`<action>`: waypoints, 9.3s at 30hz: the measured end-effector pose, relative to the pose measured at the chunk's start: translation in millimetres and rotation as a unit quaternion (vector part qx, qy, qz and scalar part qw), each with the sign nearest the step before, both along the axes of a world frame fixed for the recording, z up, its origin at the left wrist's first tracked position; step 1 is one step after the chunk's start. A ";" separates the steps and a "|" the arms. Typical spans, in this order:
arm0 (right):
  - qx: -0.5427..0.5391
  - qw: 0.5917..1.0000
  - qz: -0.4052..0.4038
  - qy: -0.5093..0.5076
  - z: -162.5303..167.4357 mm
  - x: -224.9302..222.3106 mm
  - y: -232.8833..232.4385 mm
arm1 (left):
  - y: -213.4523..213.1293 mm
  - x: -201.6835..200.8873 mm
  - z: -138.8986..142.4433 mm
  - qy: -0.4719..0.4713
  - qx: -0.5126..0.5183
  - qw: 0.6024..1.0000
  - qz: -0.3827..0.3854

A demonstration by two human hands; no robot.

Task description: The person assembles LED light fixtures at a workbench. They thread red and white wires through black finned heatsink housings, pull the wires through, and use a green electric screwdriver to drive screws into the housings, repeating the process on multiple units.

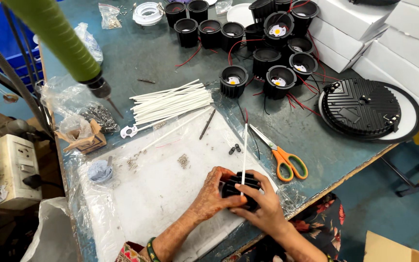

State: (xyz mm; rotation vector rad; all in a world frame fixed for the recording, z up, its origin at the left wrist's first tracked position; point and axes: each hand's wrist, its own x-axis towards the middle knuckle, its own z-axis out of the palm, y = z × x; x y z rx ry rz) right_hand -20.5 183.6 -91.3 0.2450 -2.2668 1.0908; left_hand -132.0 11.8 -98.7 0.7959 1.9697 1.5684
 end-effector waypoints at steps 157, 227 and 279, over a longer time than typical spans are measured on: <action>-0.797 0.590 0.053 -0.118 22.7 70.7 72.2 | 87.3 94.0 93.4 0.599 -0.066 0.798 0.036; -0.889 0.421 0.173 -0.055 50.5 104.4 114.0 | -46.3 45.8 111.9 0.346 -0.276 0.892 0.095; -0.856 0.486 0.120 -0.130 11.0 136.1 74.0 | 109.2 155.3 115.2 0.565 -0.115 0.801 -0.160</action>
